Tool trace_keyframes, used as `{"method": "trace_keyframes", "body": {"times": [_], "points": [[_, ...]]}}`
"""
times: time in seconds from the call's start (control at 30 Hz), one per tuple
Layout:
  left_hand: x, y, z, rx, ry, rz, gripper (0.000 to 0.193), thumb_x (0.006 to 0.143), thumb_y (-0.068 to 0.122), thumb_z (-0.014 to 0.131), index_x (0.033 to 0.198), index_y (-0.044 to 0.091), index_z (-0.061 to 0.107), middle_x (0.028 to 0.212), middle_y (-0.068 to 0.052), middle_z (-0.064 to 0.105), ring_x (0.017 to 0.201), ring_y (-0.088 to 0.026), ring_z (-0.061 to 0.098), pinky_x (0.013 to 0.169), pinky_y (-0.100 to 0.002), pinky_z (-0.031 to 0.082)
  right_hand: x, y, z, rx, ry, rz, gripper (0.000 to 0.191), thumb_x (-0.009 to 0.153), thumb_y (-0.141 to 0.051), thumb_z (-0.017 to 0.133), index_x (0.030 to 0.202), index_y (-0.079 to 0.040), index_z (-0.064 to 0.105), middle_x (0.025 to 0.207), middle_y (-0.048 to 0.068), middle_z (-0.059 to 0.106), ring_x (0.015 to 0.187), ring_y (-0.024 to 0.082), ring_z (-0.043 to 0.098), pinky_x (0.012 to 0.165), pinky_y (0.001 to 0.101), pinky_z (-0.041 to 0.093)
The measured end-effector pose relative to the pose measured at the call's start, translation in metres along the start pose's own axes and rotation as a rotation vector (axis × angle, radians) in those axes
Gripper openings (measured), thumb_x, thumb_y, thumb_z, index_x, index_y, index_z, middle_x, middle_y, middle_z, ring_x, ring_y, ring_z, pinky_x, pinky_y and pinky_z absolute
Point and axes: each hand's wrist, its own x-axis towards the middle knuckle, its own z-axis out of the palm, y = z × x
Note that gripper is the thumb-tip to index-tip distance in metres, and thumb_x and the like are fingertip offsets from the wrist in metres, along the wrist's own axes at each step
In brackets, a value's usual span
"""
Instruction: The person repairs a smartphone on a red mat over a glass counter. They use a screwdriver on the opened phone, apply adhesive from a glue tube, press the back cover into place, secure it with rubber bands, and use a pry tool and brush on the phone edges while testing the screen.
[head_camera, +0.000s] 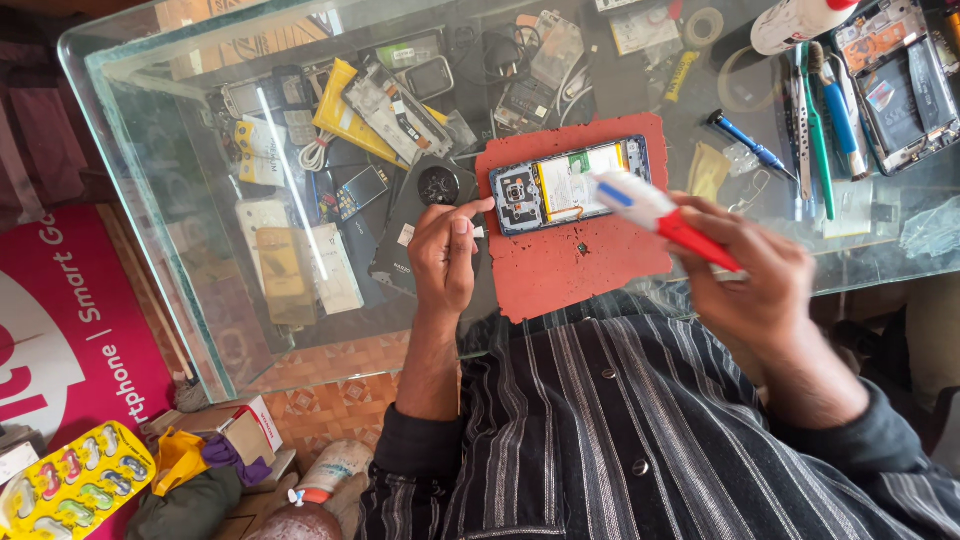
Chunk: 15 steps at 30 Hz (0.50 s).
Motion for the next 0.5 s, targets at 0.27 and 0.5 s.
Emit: {"method": "trace_keyframes", "body": {"times": [0.27, 0.5], "points": [[0.009, 0.001, 0.001, -0.026, -0.004, -0.008, 0.037, 0.111, 0.023, 0.048, 0.109, -0.001, 0.076, 0.071, -0.004, 0.063, 0.072, -0.013, 0.052, 0.064, -0.031, 0.043, 0.034, -0.005, 0.054, 0.131, -0.125, -0.105, 0.038, 0.085, 0.000, 0.082, 0.119, 0.001, 0.066, 0.127, 0.016, 0.073, 0.101, 0.028, 0.077, 0.085, 0.0342, 0.062], [0.012, 0.006, 0.003, -0.038, -0.007, -0.013, 0.038, 0.111, 0.024, 0.048, 0.109, -0.002, 0.076, 0.071, -0.004, 0.063, 0.071, -0.014, 0.052, 0.064, -0.032, 0.043, 0.042, 0.000, 0.060, 0.114, -0.163, -0.078, 0.035, 0.086, 0.000, 0.081, 0.118, 0.002, 0.065, 0.126, 0.015, 0.073, 0.094, 0.029, 0.076, 0.079, 0.0352, 0.060]]}}
